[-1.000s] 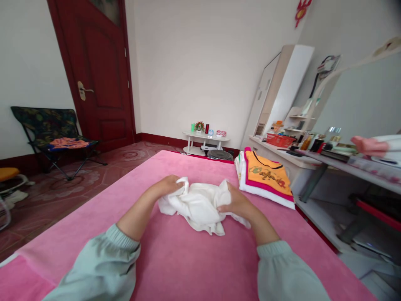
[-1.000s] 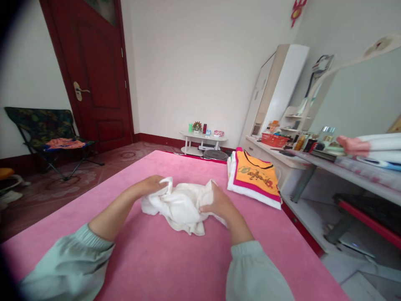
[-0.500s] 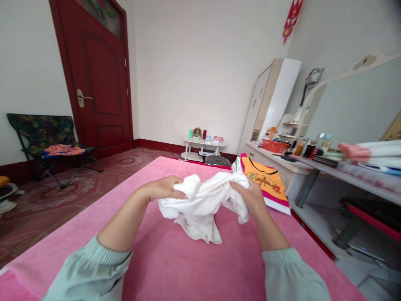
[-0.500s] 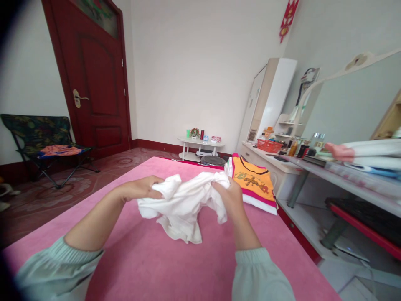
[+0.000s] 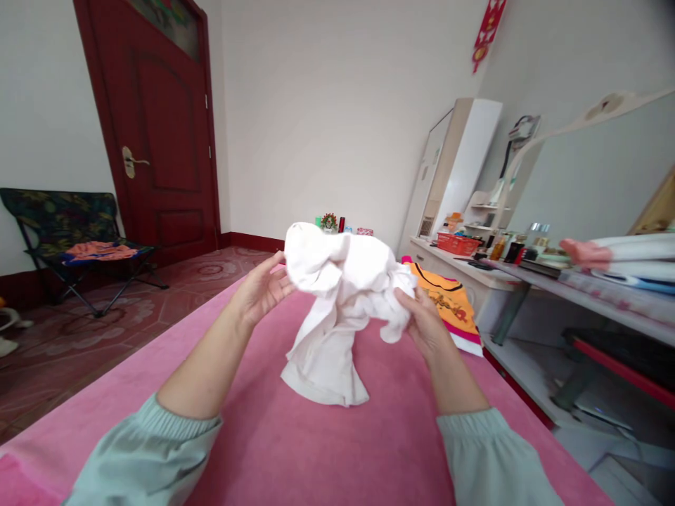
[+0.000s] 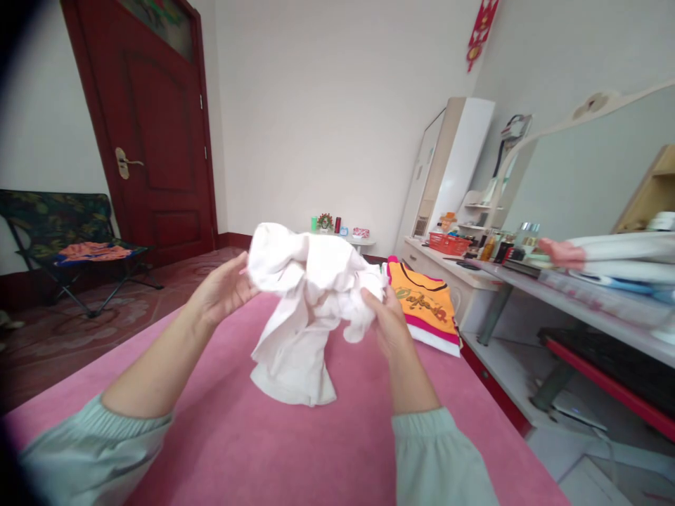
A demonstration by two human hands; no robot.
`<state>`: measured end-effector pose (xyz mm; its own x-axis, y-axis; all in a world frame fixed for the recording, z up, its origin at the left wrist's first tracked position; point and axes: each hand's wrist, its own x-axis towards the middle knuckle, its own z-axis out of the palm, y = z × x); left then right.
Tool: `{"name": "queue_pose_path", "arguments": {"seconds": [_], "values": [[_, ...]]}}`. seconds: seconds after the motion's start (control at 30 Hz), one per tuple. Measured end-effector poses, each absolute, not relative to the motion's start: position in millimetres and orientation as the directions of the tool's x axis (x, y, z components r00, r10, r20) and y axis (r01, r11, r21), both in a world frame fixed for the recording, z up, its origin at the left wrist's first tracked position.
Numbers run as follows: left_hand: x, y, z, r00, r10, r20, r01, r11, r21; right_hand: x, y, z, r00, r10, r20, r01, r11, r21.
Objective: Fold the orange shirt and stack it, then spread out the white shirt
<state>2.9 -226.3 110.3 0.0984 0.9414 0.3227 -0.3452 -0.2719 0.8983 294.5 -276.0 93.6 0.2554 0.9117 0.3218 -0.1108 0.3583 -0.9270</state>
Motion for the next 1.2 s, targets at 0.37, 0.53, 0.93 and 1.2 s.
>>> {"name": "queue_pose_path", "arguments": {"seconds": [0.37,0.53,0.93,1.2], "values": [[31,-184,4,0.158,0.987,-0.025,0.520,-0.062,0.852,276,-240,7,0.000,0.936,0.352,0.447,0.314,-0.837],[34,-185,-6,0.171,0.983,0.069,0.751,-0.175,0.637,239,-261,0,-0.353,0.859,0.371,0.690,0.507,-0.516],[-3,-182,55,-0.480,0.791,0.380,-0.070,-0.466,0.882,289,-251,46,0.336,0.707,0.623,0.467,0.449,-0.762],[-7,-231,131,-0.607,0.481,0.632,-0.023,-0.806,0.592,311,-281,119,0.719,0.153,0.678,0.106,0.940,-0.324]]}}
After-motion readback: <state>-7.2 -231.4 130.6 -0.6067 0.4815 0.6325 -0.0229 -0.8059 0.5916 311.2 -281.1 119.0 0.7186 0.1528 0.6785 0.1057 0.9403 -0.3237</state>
